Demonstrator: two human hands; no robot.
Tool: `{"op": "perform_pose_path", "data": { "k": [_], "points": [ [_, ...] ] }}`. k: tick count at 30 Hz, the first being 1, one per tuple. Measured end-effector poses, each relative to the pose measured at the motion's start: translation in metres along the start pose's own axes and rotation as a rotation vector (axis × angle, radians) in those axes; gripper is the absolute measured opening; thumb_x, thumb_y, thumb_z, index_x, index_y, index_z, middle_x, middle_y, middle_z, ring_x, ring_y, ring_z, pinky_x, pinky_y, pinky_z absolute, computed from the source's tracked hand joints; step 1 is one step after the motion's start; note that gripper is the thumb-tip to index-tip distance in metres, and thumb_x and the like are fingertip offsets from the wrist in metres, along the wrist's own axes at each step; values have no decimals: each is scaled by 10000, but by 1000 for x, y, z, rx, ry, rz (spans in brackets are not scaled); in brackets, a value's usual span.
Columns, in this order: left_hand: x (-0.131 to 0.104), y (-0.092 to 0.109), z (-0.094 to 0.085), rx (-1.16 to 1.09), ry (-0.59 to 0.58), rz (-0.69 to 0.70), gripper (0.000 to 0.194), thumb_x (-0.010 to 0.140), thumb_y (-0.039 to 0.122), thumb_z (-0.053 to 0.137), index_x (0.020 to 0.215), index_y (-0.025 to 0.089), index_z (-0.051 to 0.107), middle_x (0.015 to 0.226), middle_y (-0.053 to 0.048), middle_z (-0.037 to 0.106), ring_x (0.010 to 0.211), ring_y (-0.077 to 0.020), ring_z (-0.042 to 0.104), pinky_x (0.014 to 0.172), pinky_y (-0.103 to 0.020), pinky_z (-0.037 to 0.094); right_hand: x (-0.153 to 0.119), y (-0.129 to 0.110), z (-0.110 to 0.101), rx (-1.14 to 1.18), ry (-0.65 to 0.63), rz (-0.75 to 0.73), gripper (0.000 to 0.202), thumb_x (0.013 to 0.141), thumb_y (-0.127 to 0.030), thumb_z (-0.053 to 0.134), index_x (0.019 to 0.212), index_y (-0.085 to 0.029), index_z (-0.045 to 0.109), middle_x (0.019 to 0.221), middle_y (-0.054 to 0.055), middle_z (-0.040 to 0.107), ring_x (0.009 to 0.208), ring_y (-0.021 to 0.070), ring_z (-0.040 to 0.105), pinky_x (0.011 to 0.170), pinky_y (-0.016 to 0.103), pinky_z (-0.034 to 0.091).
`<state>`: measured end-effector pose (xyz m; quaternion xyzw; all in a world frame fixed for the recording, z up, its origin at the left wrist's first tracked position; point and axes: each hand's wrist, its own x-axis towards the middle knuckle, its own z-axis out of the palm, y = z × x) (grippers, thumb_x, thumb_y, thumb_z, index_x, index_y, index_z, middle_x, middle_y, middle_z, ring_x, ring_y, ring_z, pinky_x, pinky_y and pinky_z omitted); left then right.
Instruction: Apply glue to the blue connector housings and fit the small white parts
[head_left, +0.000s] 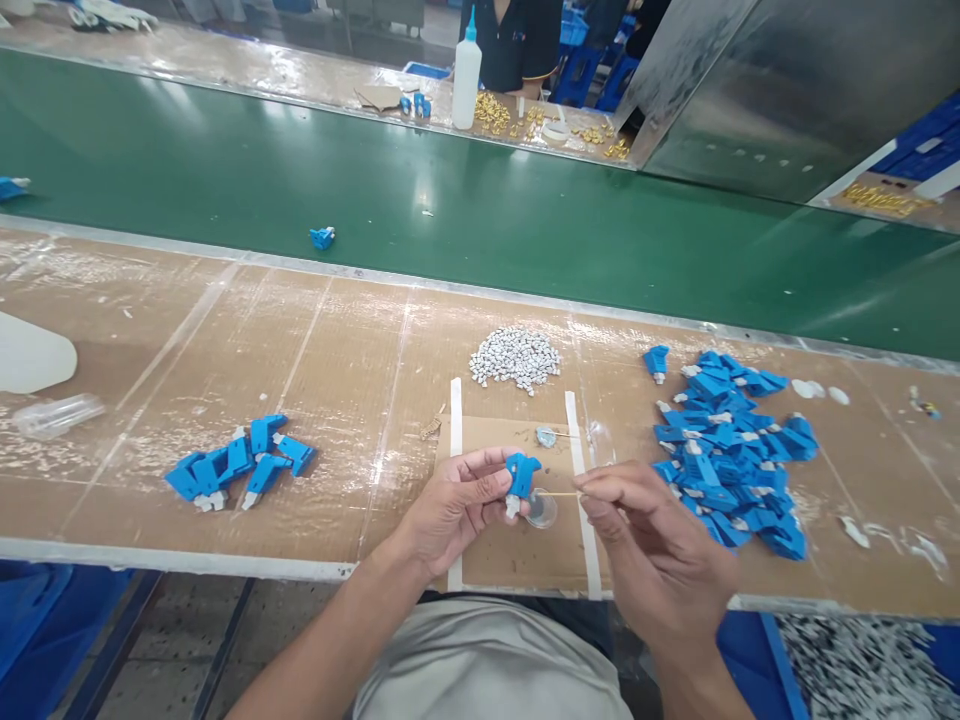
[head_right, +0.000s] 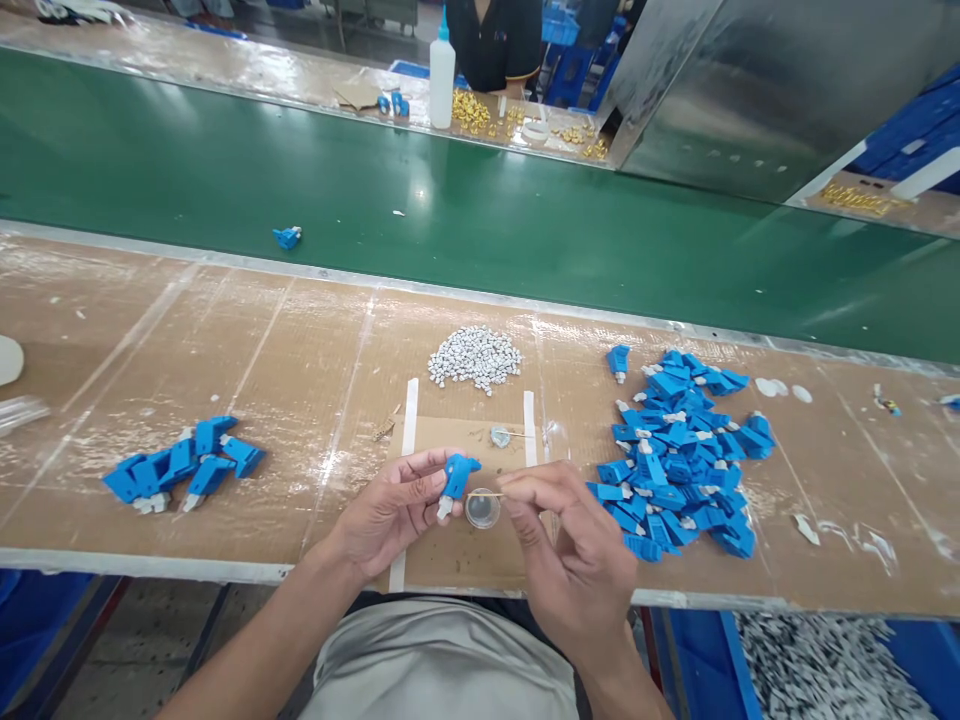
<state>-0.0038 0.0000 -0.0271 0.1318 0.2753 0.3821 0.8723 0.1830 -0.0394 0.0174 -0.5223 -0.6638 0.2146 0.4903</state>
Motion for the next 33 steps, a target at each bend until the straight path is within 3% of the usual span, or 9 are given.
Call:
{"op": "perform_pose_path", "data": {
  "k": [2,6,8,13,18,22,26,30,33],
  "points": [
    [0,1,-1,-23,11,7,307,788,168,794,1079,98,724,912,-76,730,682,-130,701,602,-191,545,-5,8,-5,-35,-26,57,165,916,-120,634,962,-262,705,971,52,648,904,232,634,778,383,490],
    [0,1,-4,-61,19,14,275,801,147,776,1068,108,724,945,-80,740,687,-126,714,626,-185,563,-16,24,-9,-93,-263,140,162,959,-183,594,1015,-258,727,995,64,625,885,210,618,708,332,490],
    [-1,1,-5,-61,21,21,271,810,146,766,1075,109,723,930,-78,739,689,-129,719,625,-182,565,-13,30,-11,-121,-302,144,190,974,-216,575,1103,-251,711,1013,71,632,834,195,614,672,317,493],
    [-3,3,-5,-71,69,20,290,814,148,763,1099,117,717,961,-89,738,685,-127,717,641,-189,570,41,47,-4,-341,-265,161,188,962,-323,574,1019,-217,718,916,65,709,695,190,620,632,318,479],
    [-5,4,-8,-97,107,38,287,810,148,769,1091,128,717,965,-89,730,699,-120,710,659,-188,569,95,71,25,-507,-341,222,194,903,-340,593,833,-201,711,788,52,732,721,224,667,625,306,433],
    [-6,3,-9,-108,109,38,274,818,159,763,1084,111,718,858,-75,711,686,-126,708,644,-184,562,102,81,45,-520,-350,237,262,909,-387,591,746,-198,668,730,64,715,673,222,652,583,287,380],
    [-5,1,-9,-107,106,37,284,811,171,770,1079,94,714,863,-95,709,677,-131,705,618,-179,552,100,87,54,-498,-314,265,179,878,-276,616,714,-207,634,708,59,675,691,236,635,603,288,356],
    [-4,0,-12,-99,125,40,294,811,185,774,1088,108,712,879,-108,719,676,-127,703,616,-173,549,105,89,52,-358,-288,286,139,840,-209,614,701,-202,605,727,55,647,738,242,626,640,310,402],
    [-5,4,-11,-93,153,54,295,804,174,779,1083,105,712,876,-111,723,656,-120,697,610,-168,546,109,82,41,-157,-312,324,202,897,-325,570,746,-194,602,708,42,654,691,218,642,613,314,476]
  ]
}}
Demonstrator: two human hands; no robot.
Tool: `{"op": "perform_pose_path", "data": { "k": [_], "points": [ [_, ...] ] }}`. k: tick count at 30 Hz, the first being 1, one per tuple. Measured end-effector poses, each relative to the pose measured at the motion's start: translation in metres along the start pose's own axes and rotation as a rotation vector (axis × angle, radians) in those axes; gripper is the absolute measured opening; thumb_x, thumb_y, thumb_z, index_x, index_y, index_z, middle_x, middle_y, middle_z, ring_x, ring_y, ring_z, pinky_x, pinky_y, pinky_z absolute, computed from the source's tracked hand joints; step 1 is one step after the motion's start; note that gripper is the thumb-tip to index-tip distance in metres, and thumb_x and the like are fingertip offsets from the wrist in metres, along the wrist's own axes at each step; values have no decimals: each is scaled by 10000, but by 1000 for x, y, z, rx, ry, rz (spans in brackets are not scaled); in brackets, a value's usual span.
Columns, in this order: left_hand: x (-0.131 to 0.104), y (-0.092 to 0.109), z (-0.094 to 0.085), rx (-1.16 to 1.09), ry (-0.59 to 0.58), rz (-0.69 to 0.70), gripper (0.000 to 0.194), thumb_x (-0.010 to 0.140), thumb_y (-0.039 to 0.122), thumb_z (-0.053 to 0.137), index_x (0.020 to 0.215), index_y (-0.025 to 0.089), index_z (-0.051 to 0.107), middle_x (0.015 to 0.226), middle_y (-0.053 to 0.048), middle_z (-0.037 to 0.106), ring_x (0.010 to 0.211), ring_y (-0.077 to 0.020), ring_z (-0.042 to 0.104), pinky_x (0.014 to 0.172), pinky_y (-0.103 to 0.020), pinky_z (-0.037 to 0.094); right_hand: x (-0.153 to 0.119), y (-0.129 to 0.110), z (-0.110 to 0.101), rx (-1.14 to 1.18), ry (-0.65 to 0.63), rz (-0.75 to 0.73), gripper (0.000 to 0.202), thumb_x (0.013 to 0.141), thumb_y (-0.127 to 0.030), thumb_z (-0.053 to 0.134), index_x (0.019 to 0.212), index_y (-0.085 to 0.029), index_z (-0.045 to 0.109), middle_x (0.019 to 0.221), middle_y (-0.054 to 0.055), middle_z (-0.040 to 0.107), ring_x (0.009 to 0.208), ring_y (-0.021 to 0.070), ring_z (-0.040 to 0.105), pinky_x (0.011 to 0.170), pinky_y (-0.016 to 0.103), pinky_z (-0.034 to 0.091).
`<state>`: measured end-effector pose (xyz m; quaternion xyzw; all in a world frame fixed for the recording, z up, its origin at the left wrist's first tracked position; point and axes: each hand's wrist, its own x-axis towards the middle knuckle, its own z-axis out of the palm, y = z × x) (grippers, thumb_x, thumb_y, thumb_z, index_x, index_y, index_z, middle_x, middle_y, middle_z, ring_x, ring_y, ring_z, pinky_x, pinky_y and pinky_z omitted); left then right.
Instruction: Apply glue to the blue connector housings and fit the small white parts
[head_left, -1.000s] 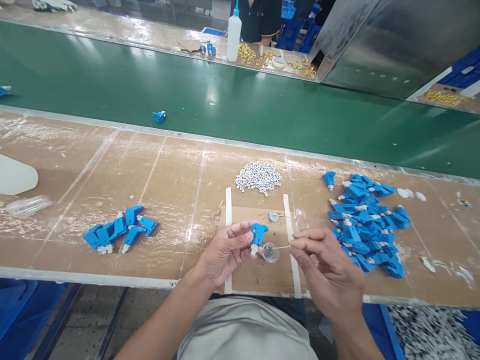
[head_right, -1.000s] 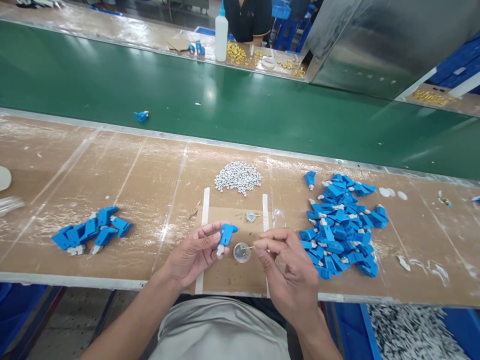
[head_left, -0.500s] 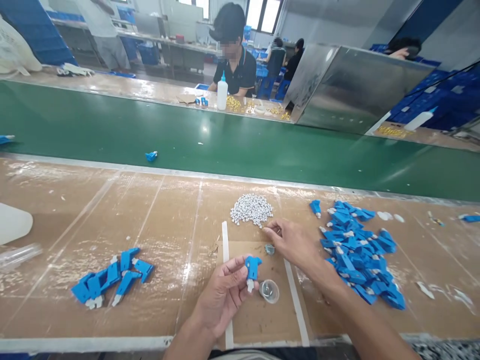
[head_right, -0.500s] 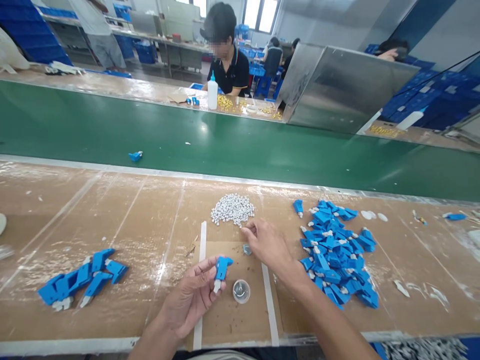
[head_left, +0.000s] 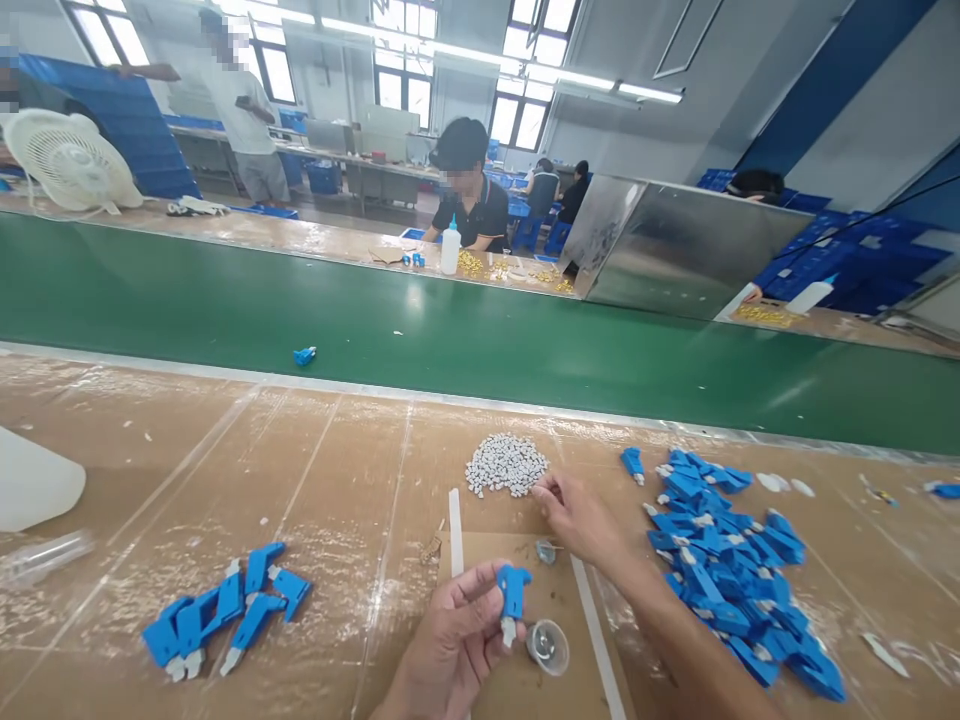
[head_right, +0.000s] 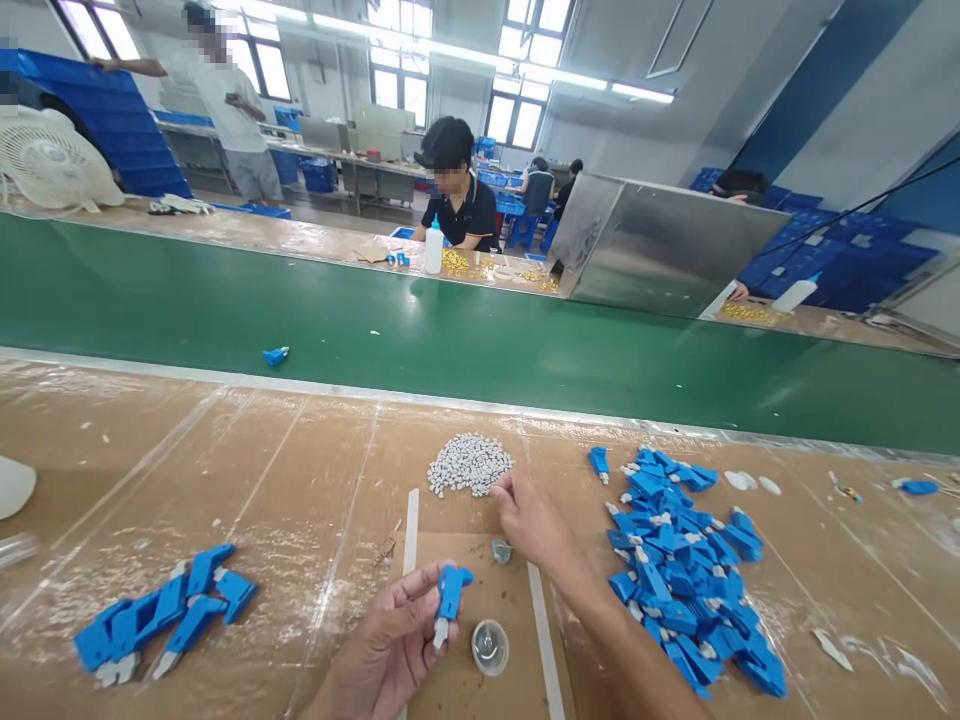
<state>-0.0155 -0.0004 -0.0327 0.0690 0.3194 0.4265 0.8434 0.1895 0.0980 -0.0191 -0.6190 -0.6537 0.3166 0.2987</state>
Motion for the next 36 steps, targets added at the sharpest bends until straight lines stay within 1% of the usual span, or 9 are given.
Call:
{"op": "perform_pose_path", "data": {
  "k": [3,5,7,10,12,16,22,29,36],
  "points": [
    [-2,9,10,-17,9,53,305,784,158,794,1075,107,717,889,-99,724,647,-113,691,620,-169,549,-14,-12,-13,204,-68,1,360,933,-508,523,860,-173,633,715,42,677,644,191,666,577,306,538],
    [-4,17,20,-18,-21,92,314,775,155,802,1076,116,723,877,-83,722,652,-114,690,622,-172,550,-30,-21,-19,349,-73,17,440,902,-579,567,970,-157,669,766,52,695,645,171,670,575,290,555],
    [-6,23,32,3,-73,124,308,780,156,798,1078,125,728,850,-71,718,655,-117,688,610,-169,543,-46,-31,-23,590,-73,86,444,830,-556,703,1027,-159,709,814,55,708,657,144,668,585,250,558],
    [-8,27,47,52,-134,166,295,803,157,778,1093,138,733,874,-69,724,671,-110,685,638,-173,545,-67,-44,-29,975,-85,222,355,712,-403,878,957,-170,769,832,43,723,691,103,671,609,161,546],
    [-8,26,54,101,-154,188,303,812,166,772,1111,146,733,916,-74,727,688,-112,689,654,-177,547,-78,-49,-33,1079,-86,256,297,703,-349,897,912,-173,783,836,40,733,702,88,675,622,129,540],
    [-8,19,65,192,-167,257,334,799,199,792,1124,157,731,970,-78,722,723,-112,681,661,-175,537,-94,-57,-38,1113,-81,241,250,721,-327,891,879,-166,784,845,50,746,698,92,679,632,142,542],
    [-6,9,73,263,-157,340,360,777,242,818,1120,177,731,925,-59,712,752,-107,643,657,-177,531,-107,-62,-41,1081,-62,201,228,724,-328,886,825,-167,761,769,42,738,645,95,667,566,147,508],
    [-4,5,72,416,-177,496,314,799,277,797,1099,205,738,922,-51,713,773,-127,635,629,-205,547,-114,-58,-35,892,-7,101,214,837,-385,779,862,-176,741,783,36,692,692,121,642,594,188,528],
    [-3,5,68,454,-217,511,302,815,271,783,1103,198,731,913,-52,724,713,-120,647,655,-237,563,-114,-56,-25,822,6,68,202,861,-382,746,857,-180,731,834,33,631,684,123,561,551,207,489]
  ]
}}
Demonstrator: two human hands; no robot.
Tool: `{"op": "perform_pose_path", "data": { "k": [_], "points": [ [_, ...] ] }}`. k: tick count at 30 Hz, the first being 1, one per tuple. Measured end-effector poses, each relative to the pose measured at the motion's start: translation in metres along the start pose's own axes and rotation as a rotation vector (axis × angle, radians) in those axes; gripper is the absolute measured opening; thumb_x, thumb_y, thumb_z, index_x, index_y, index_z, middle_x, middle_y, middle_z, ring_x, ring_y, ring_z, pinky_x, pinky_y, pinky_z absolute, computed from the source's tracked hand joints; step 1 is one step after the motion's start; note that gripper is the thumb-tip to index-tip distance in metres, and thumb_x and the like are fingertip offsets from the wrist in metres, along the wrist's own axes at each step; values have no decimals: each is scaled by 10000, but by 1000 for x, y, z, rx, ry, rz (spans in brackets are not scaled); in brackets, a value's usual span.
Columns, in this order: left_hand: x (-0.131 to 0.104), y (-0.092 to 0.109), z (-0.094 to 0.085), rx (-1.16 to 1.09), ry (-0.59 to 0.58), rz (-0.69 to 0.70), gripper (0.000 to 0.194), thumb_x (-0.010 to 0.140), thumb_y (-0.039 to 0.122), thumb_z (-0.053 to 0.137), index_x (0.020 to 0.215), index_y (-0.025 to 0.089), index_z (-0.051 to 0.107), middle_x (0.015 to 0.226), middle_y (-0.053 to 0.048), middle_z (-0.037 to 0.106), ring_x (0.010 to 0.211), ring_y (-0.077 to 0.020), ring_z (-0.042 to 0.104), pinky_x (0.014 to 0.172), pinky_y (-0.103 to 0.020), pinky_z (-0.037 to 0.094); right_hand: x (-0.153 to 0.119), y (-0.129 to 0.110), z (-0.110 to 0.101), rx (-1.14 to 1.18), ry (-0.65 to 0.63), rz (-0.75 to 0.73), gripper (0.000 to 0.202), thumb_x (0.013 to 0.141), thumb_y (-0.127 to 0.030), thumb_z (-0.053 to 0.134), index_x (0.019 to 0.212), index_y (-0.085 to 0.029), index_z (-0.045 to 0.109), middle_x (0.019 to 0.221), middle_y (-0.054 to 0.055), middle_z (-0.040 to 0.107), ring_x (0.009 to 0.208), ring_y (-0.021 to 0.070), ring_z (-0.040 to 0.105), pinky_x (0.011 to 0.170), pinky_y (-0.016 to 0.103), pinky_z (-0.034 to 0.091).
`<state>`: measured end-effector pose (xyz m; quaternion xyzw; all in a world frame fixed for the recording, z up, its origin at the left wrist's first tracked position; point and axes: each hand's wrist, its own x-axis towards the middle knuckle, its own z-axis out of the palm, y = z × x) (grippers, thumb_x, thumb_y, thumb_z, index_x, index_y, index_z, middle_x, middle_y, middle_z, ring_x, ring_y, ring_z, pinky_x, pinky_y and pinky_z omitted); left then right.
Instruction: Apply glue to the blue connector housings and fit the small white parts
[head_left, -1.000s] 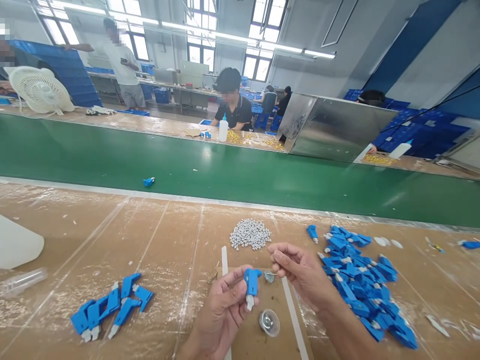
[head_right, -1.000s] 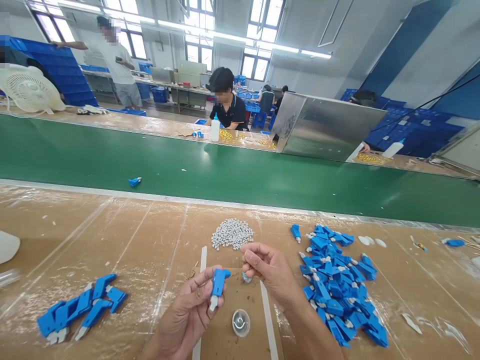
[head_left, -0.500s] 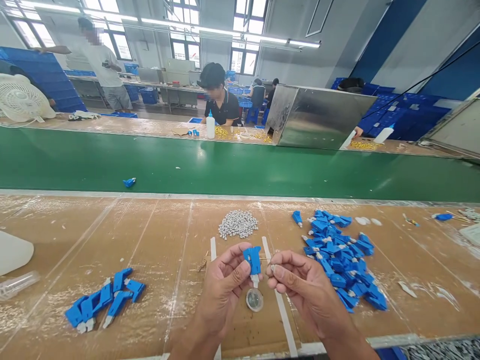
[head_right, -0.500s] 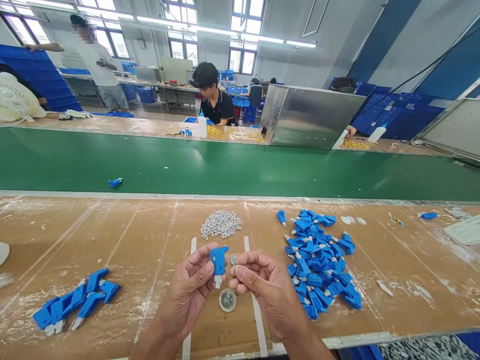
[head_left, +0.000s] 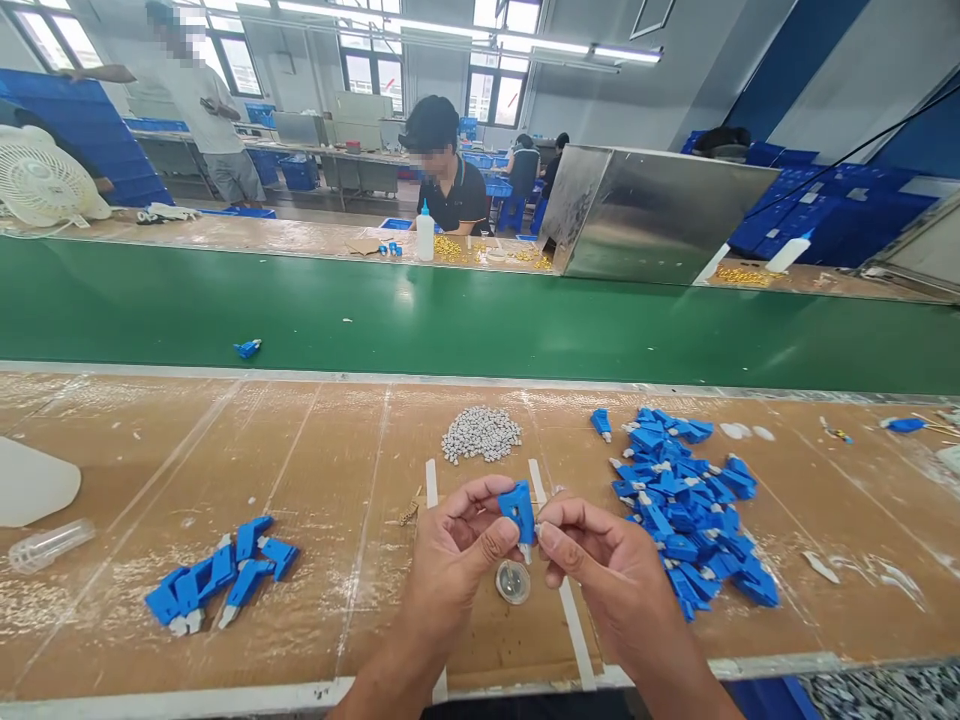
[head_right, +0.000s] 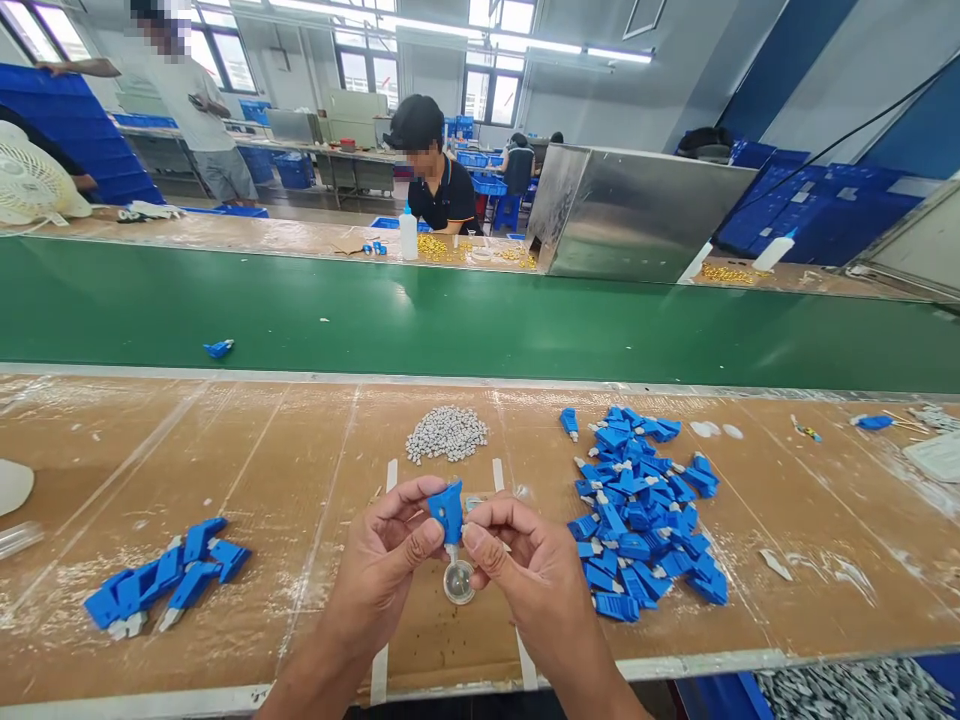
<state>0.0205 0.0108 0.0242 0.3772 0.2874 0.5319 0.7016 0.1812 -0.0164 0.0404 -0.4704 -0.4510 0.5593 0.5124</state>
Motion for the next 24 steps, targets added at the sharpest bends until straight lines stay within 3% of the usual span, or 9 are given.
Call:
{"op": "perform_pose_path", "data": {
  "k": [12,18,24],
  "points": [
    [3,-8,-8,19,24,-16,336,787,263,808,1108,200,733,924,-60,748,727,-130,661,664,-243,574,5,6,-1,-108,-3,-32,172,885,-366,718,841,-199,718,796,1,578,718,132,518,615,234,438],
    [1,-5,-6,162,73,-4,332,780,286,812,1096,204,751,932,-68,766,804,-166,690,726,-264,583,6,6,-4,-176,2,-36,163,875,-360,727,833,-202,724,793,-2,593,713,134,533,640,243,446],
    [5,2,-4,275,44,-50,328,769,298,816,1077,197,769,968,-87,779,852,-202,717,774,-290,588,9,10,-9,27,5,97,224,768,-367,828,729,-178,714,705,4,614,668,135,548,622,246,461]
  ]
}}
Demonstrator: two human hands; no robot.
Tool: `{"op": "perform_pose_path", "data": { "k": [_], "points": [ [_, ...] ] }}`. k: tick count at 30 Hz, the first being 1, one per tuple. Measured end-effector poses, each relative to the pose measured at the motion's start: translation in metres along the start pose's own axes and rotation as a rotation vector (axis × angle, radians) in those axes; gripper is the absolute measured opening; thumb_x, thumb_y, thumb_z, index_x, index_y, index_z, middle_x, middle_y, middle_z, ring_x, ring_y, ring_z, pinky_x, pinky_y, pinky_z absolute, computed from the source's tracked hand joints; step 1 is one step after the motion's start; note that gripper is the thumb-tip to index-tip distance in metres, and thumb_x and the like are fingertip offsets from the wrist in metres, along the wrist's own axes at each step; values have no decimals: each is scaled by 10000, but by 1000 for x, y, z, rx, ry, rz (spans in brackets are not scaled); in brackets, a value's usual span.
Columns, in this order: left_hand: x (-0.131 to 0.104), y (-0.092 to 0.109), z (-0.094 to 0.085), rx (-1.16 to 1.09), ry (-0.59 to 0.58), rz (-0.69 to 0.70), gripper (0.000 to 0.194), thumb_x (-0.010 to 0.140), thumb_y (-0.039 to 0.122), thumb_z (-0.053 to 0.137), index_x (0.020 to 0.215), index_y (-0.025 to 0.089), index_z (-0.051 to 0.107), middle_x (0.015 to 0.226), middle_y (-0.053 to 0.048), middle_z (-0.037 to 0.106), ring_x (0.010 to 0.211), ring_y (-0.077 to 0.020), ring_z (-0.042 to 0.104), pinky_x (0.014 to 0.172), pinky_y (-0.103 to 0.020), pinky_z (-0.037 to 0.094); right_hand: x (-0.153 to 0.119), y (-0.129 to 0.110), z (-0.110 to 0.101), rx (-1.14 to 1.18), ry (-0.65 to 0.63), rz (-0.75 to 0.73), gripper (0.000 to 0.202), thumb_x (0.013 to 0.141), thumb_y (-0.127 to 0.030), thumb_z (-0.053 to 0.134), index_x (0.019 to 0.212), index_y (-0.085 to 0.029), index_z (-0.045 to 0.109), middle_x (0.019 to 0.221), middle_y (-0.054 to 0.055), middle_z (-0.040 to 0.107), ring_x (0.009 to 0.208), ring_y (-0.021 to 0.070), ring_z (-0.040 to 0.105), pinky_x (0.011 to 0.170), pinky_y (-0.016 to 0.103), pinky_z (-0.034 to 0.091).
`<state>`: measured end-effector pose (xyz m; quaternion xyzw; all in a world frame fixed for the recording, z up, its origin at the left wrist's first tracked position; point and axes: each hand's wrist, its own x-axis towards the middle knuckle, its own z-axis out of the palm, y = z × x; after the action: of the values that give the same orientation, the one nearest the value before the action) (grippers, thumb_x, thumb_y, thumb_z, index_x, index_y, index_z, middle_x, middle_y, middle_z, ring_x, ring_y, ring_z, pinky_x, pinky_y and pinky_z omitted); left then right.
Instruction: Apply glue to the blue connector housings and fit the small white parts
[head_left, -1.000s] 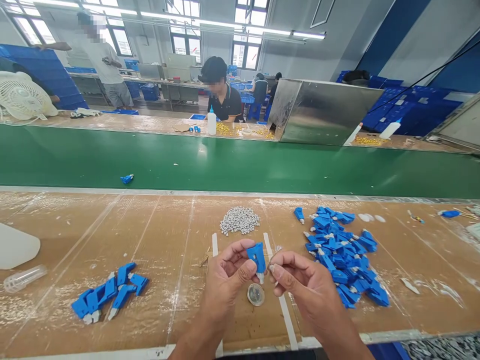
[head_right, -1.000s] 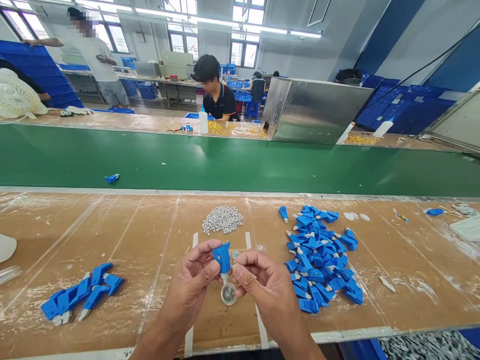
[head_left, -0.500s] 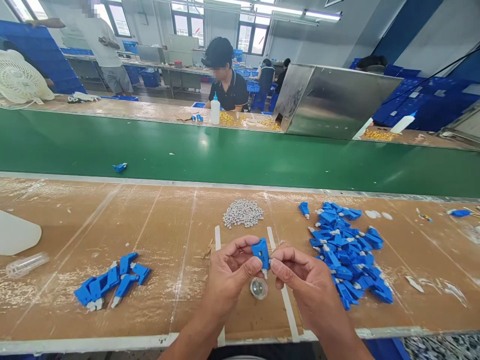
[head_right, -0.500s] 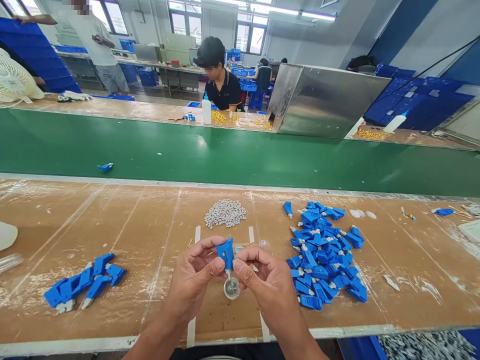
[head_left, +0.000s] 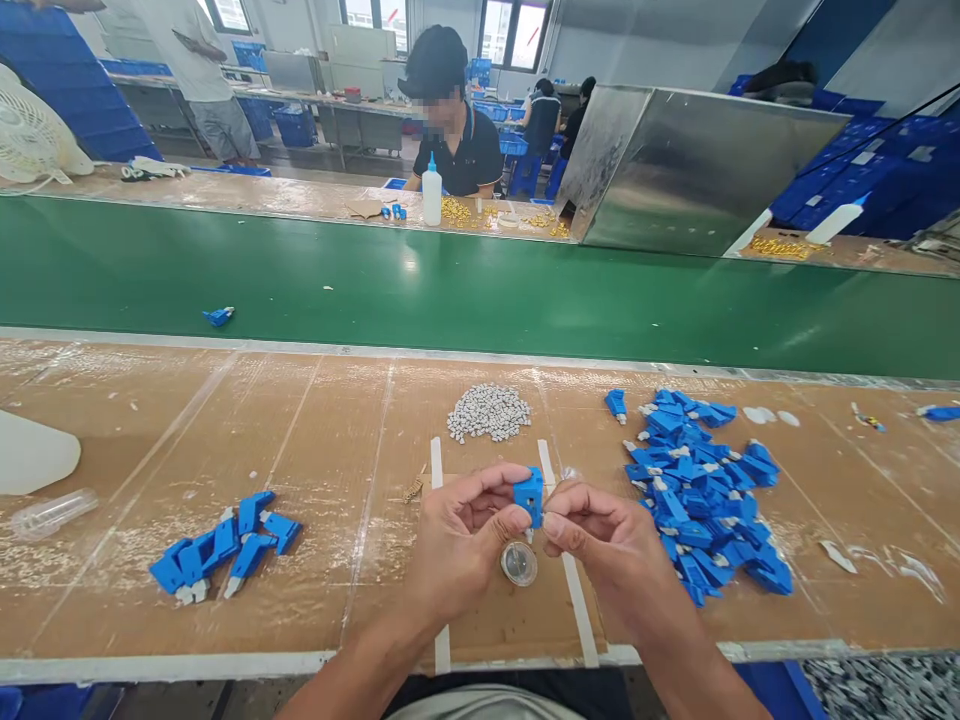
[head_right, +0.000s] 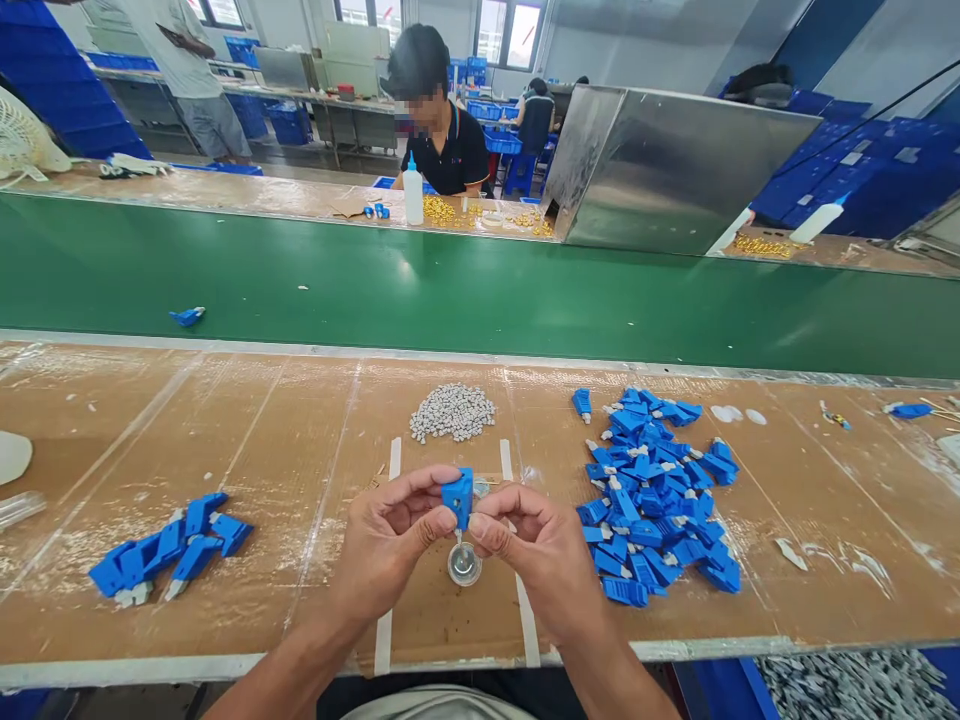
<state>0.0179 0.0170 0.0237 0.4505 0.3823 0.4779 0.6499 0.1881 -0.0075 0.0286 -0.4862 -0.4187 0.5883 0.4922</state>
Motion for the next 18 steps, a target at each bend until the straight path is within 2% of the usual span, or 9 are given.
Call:
{"op": "perform_pose_path", "data": {
  "k": [4,10,12,14,15,17,18],
  "points": [
    [7,3,1,3,-40,-43,349,750,309,826,1069,176,772,916,-97,784,813,-208,717,740,-298,590,5,0,-6,207,-14,153,288,650,-348,910,645,-169,685,650,-6,606,568,102,514,512,209,436],
    [7,11,10,49,-97,-109,342,763,306,812,1075,172,773,865,-91,774,742,-186,699,692,-289,582,12,1,-19,300,-75,255,331,652,-326,914,619,-161,630,596,-37,548,523,65,457,457,151,394],
    [15,15,15,103,-122,-98,356,780,324,791,1102,173,761,868,-90,766,724,-181,691,676,-292,579,14,1,-24,315,-69,271,348,668,-355,905,648,-163,616,589,-39,541,522,64,457,442,134,380],
    [42,21,18,270,-107,-45,370,816,337,748,1148,173,736,910,-91,762,747,-181,694,694,-293,576,12,0,-29,329,-48,263,359,682,-410,891,740,-172,629,618,-40,546,495,54,442,402,120,339],
    [63,25,17,411,-69,-9,365,841,334,715,1169,174,722,932,-87,759,769,-180,697,714,-292,573,10,-1,-32,332,-38,255,379,683,-441,884,789,-179,631,641,-40,552,475,49,431,378,117,311],
    [117,35,11,829,74,64,322,885,287,635,1183,186,703,928,-60,754,810,-172,696,764,-278,559,2,-3,-39,313,-33,234,422,677,-492,873,823,-187,621,645,-39,548,438,45,403,339,121,263],
    [146,42,5,929,148,78,320,889,252,614,1190,176,694,957,-69,749,872,-190,690,822,-300,544,-3,-4,-44,286,-31,223,429,677,-508,866,802,-185,612,619,-41,535,427,47,389,331,125,254]
  ]
}}
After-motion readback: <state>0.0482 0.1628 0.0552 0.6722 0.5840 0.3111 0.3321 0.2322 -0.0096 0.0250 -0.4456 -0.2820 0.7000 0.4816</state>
